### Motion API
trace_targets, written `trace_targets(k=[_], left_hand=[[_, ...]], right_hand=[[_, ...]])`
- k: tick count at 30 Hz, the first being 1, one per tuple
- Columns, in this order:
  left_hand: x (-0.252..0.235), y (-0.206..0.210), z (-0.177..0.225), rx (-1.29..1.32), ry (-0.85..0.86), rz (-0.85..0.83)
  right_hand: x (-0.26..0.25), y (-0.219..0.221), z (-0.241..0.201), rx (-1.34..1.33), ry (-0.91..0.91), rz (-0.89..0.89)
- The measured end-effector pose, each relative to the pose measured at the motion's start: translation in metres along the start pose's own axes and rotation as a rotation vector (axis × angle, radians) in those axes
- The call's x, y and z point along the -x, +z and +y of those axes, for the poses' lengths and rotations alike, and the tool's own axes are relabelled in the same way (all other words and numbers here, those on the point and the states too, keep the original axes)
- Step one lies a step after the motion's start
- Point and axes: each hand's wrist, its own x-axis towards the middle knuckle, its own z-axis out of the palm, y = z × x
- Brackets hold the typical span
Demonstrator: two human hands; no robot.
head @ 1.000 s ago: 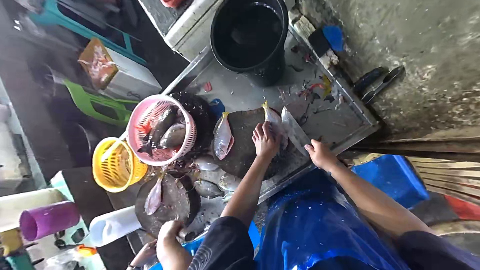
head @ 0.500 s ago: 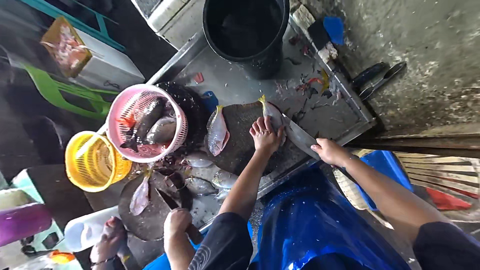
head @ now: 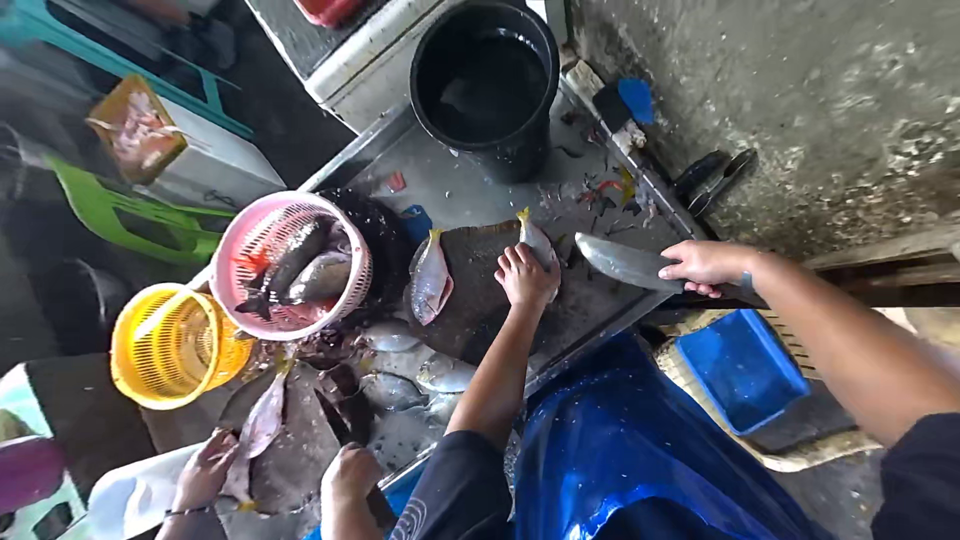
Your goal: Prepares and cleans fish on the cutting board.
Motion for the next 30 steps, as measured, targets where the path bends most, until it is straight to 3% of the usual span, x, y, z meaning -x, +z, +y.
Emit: trace_targets(k=[2, 5, 10, 12, 14, 16, 18, 21, 24, 27, 30], left_hand=[[-0.002, -0.012, 0.021, -0.022, -0.107, -0.130], [-0.002, -0.032, 0.036, -0.039, -0.163, -0.245], [0.005, -0.041, 0.004, 0.176, -0.062, -0.158], [0.010, -0.042, -0.006, 0.277, -0.018, -0.098], [0.011, -0.040, -0.009, 0.322, -0.025, -0.074], [0.013, -0.038, -0.010, 0.340, -0.029, -0.059], [0.016, -0.038, -0.013, 0.364, -0.024, -0.053], [0.030, -0.019, -0.025, 0.556, -0.114, -0.023], [0.035, 0.014, -0.034, 0.826, -0.369, -0.034], [0.034, 0.018, -0.024, 1.004, -0.532, -0.049], [0.024, 0.013, -0.023, 1.105, -0.572, -0.121]], right_hand=[[-0.012, 0.015, 0.014, 0.051, -0.086, 0.258], [-0.049, 0.047, 0.016, 0.125, -0.104, 0.492], [-0.119, 0.074, 0.040, 0.303, -0.152, 0.782], [-0.115, 0.082, 0.023, 0.326, -0.298, 0.881], [-0.114, 0.098, -0.012, 0.359, -0.632, 1.008], [-0.127, 0.116, -0.052, 0.322, -0.965, 0.904], [-0.146, 0.129, -0.074, 0.315, -1.112, 0.767], [-0.157, 0.132, -0.075, 0.369, -1.052, 0.601], [-0.168, 0.129, -0.072, 0.403, -0.951, 0.493], [-0.167, 0.116, -0.079, 0.411, -0.868, 0.450], [-0.163, 0.104, -0.088, 0.352, -0.777, 0.335]])
